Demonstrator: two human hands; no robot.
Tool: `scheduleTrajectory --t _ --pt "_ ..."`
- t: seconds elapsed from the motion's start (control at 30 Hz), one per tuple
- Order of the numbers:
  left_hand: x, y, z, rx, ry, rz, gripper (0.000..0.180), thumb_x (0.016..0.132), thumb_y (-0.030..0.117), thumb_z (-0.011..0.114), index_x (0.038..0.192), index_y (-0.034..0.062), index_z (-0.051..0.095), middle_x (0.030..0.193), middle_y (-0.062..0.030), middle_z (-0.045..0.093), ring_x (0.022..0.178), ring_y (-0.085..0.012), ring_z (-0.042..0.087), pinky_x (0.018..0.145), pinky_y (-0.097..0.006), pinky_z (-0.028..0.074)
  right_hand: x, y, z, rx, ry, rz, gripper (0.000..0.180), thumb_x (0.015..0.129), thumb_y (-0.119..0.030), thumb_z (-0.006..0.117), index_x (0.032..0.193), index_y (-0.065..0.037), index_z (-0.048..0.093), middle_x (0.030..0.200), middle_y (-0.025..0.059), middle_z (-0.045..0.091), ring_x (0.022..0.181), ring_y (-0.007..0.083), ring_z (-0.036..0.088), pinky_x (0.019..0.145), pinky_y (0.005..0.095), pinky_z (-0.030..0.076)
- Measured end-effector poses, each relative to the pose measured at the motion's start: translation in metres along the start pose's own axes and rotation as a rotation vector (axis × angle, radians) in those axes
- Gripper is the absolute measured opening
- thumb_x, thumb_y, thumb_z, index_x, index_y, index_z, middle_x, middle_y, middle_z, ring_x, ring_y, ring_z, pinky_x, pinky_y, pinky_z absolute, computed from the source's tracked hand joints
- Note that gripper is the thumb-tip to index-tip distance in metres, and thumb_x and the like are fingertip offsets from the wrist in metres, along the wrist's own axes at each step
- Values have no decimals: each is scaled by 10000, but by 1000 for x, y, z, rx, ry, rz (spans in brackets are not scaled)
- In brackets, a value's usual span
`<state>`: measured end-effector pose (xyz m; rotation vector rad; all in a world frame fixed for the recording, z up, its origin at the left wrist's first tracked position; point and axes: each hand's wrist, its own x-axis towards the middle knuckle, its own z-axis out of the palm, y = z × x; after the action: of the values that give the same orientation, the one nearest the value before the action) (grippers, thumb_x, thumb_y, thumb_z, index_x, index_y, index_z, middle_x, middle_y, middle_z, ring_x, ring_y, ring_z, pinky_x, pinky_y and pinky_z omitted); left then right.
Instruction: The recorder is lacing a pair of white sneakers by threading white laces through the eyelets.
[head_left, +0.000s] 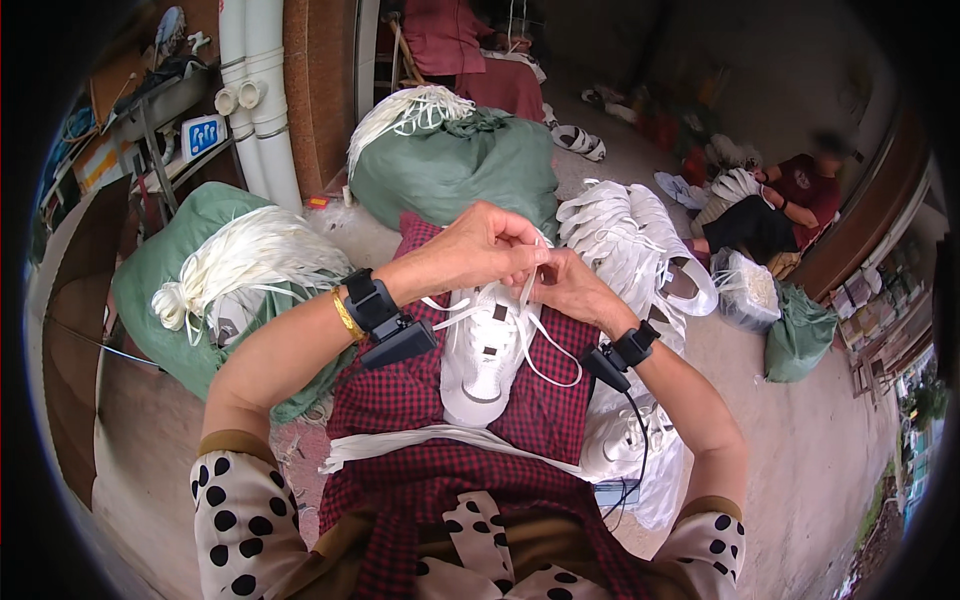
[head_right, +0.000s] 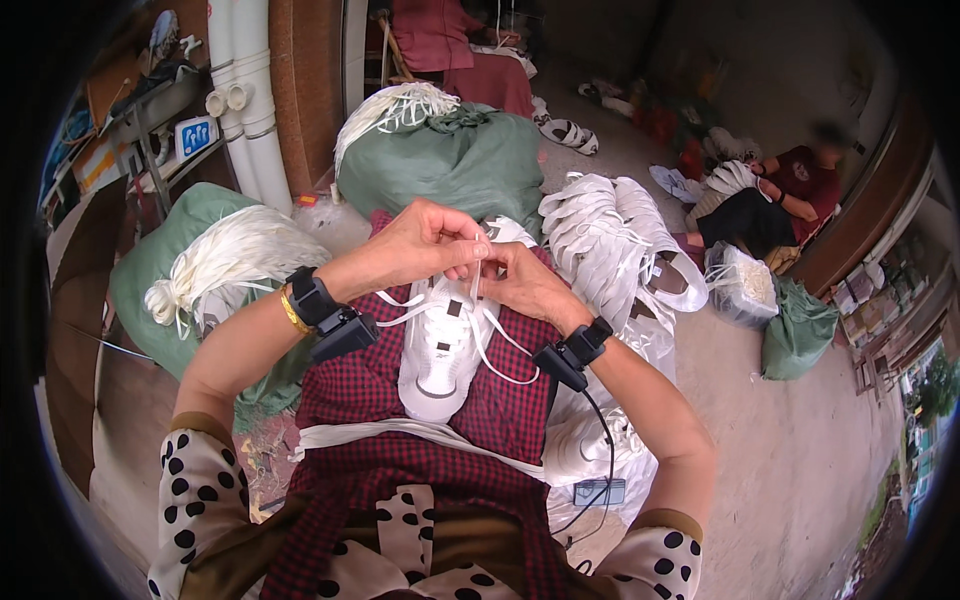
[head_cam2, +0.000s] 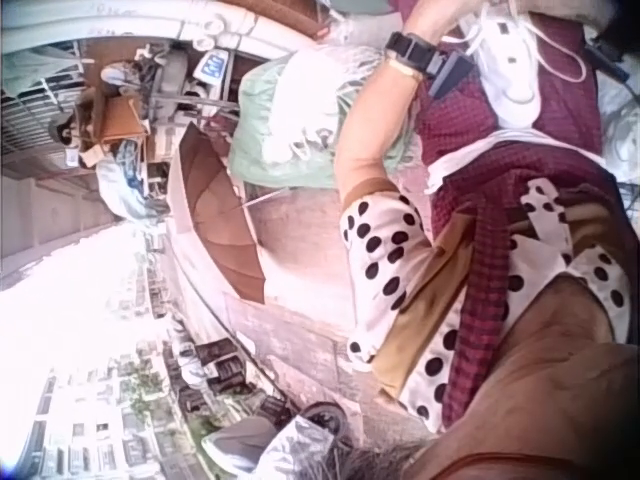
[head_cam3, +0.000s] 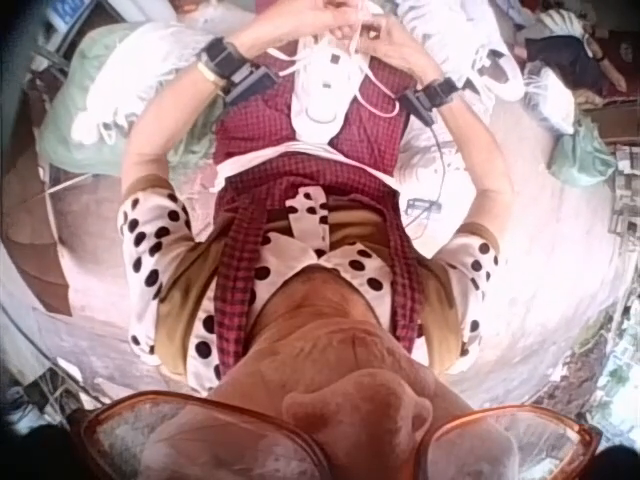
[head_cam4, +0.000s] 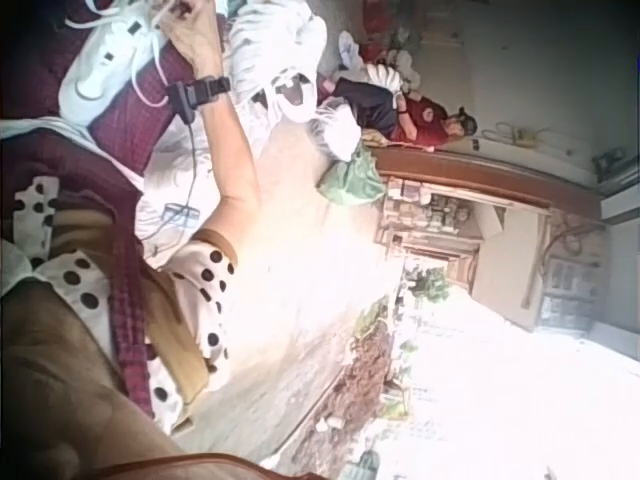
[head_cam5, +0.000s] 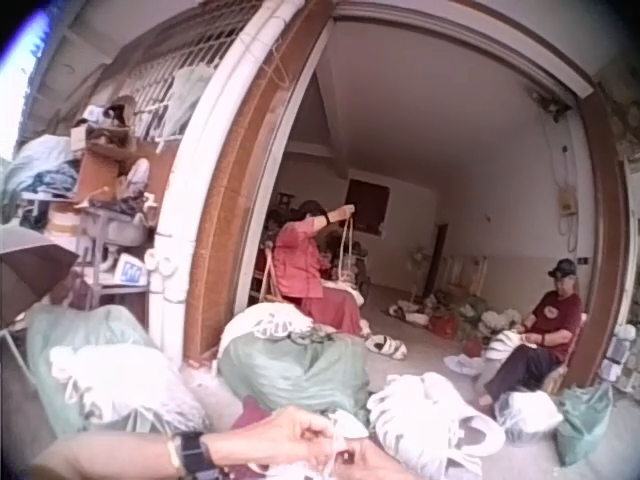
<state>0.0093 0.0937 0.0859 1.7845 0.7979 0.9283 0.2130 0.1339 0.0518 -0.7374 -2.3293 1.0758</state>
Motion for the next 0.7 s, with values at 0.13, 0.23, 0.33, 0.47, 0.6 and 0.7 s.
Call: scheduleTrajectory --t 0.13,0.23,0.33,0.47,0.6,0.7 --pt "1 -7 1 75 75 57 204 977 191 654 973 2 731 806 -11 664 675 -47 603 553 -212 487 -1 9 10 68 58 136 238 978 -307 651 968 -78 713 781 -49 600 714 56 470 651 260 410" --pt "-13 -26 -34 112 462 15 172 947 164 683 965 4 743 720 -7 646 598 -38 572 496 -191 426 -18 14 2 308 272 129 263 1009 -314 602 1009 -75 711 810 -28 669 733 52 554 641 228 423" --pt "-71 -77 -126 232 812 -61 205 917 224 715 931 22 741 696 13 626 592 -49 537 507 -224 404 -62 35 -46 602 663 212 273 1005 -320 608 1082 -74 698 876 8 720 780 57 622 636 210 445" --pt "-131 -103 -222 285 1169 -121 223 909 189 710 943 -28 744 761 -36 680 658 -102 572 624 -251 487 -134 85 -116 594 922 229 326 988 -363 627 1121 -69 675 879 -7 714 790 48 620 609 204 423" --pt "-106 -86 -156 557 918 -105 236 864 121 714 1083 33 713 924 -59 664 782 -139 591 655 -262 500 -129 45 -84 55 603 596 526 927 -330 706 1305 9 568 845 15 713 748 101 640 585 236 449" --pt "-85 -66 -100 653 647 28 323 820 43 699 1140 53 659 1077 -76 616 962 -174 598 678 -266 496 -121 55 -70 -416 711 370 543 844 -142 725 1337 -15 535 934 89 694 847 197 637 637 305 507"
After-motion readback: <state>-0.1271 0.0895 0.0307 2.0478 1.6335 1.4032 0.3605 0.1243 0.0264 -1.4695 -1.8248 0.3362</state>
